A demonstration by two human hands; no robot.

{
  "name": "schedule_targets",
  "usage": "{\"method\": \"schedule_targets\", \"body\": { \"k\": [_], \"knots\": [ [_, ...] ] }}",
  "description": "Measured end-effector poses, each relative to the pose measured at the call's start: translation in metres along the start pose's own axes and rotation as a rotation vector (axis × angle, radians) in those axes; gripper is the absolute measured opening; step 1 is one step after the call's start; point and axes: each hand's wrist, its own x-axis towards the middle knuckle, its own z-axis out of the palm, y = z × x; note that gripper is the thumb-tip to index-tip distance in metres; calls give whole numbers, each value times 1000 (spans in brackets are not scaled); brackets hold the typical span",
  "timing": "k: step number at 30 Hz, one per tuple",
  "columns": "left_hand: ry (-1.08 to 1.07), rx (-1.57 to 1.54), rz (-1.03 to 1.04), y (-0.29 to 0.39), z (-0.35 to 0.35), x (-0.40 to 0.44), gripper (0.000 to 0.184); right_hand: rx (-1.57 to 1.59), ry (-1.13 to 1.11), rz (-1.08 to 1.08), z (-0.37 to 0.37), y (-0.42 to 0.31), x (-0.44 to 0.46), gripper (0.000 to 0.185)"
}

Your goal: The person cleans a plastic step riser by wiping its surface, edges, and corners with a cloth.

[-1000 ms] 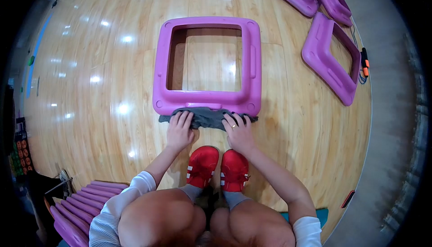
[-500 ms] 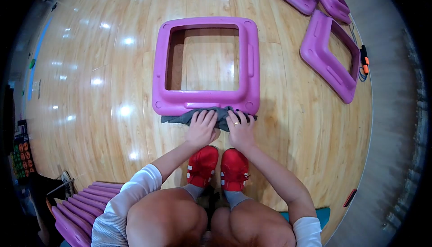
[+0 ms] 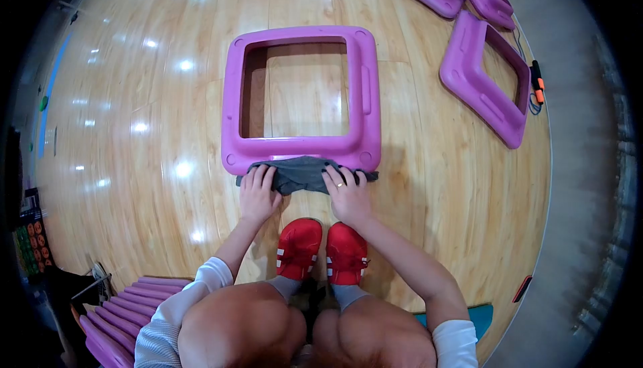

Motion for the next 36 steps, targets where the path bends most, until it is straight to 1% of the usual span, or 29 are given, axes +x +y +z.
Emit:
{"method": "schedule_targets", "body": {
  "k": [3, 4, 7, 8, 10, 11, 14, 17, 19, 20, 21, 22, 23, 24, 25, 27, 28, 29, 31, 32, 33, 35, 36],
  "knots": [
    [3, 0, -10, -1, -5, 0, 59, 4, -31, -48, 2, -5, 1, 46],
    [3, 0, -10, 0, -3, 1, 59, 8, -57, -37, 0, -9, 2, 45],
    [42, -52, -26, 11, 3, 4, 59, -16, -37, -27, 5, -11, 2, 44],
    [2, -48, 31, 16, 4, 4, 59, -16, -39, -30, 8, -10, 2, 44],
    [-104, -63, 142, 29, 6, 8, 57, -73, 41, 15, 13, -9, 1, 43],
    [-85, -42, 218, 37, 14, 7, 56, -74, 41, 15, 15, -8, 1, 43],
    [-82, -72, 251, 59, 19, 17, 54, -52, 84, 94, 5, -1, 8, 38],
    [-96, -53, 243, 62, 24, 20, 53, -114, 67, 74, -3, 6, 8, 38],
    [-34, -50, 283, 55, 30, 18, 60, -104, 77, 66, -1, 5, 10, 39],
    [-33, -48, 285, 52, 31, 14, 60, -77, 42, 52, -1, 4, 10, 40],
    [-36, -64, 201, 49, 27, 12, 60, -51, 5, 39, -2, 2, 12, 41],
    [-39, -80, 119, 45, 23, 9, 60, -84, 15, 24, 2, -1, 12, 42],
    [-39, -79, 125, 39, 19, 7, 60, -116, 27, 12, 7, -5, 13, 44],
    [-35, -23, 71, 30, 15, 3, 60, -130, -43, 22, 8, -8, 11, 47],
    [-32, 32, 16, 22, 10, -2, 60, -129, -40, 29, 10, -10, 9, 47],
    [-24, 71, 8, 7, 0, -7, 60, -210, -66, 3, 12, -14, 7, 48],
    [-16, 109, -6, 2, -4, -8, 61, -212, -157, -26, 7, -15, 6, 49],
    [-15, 111, 5, -2, -3, -8, 61, -212, -152, -16, 9, -17, 5, 49],
    [18, 95, -29, -7, -2, -5, 61, -170, -153, -88, 13, -22, 6, 48],
    [102, 63, -19, -7, 1, -3, 53, -169, -164, -61, 15, -26, 6, 48],
    [101, 66, -13, -6, -2, 1, 53, -167, -161, -55, 13, -27, 9, 48],
    [61, -64, 26, -5, -7, 10, 41, -76, -109, -27, 10, -28, 13, 48],
    [58, -62, 25, -1, -10, 16, 41, -73, -110, -26, 6, -30, 16, 48]
  ]
}}
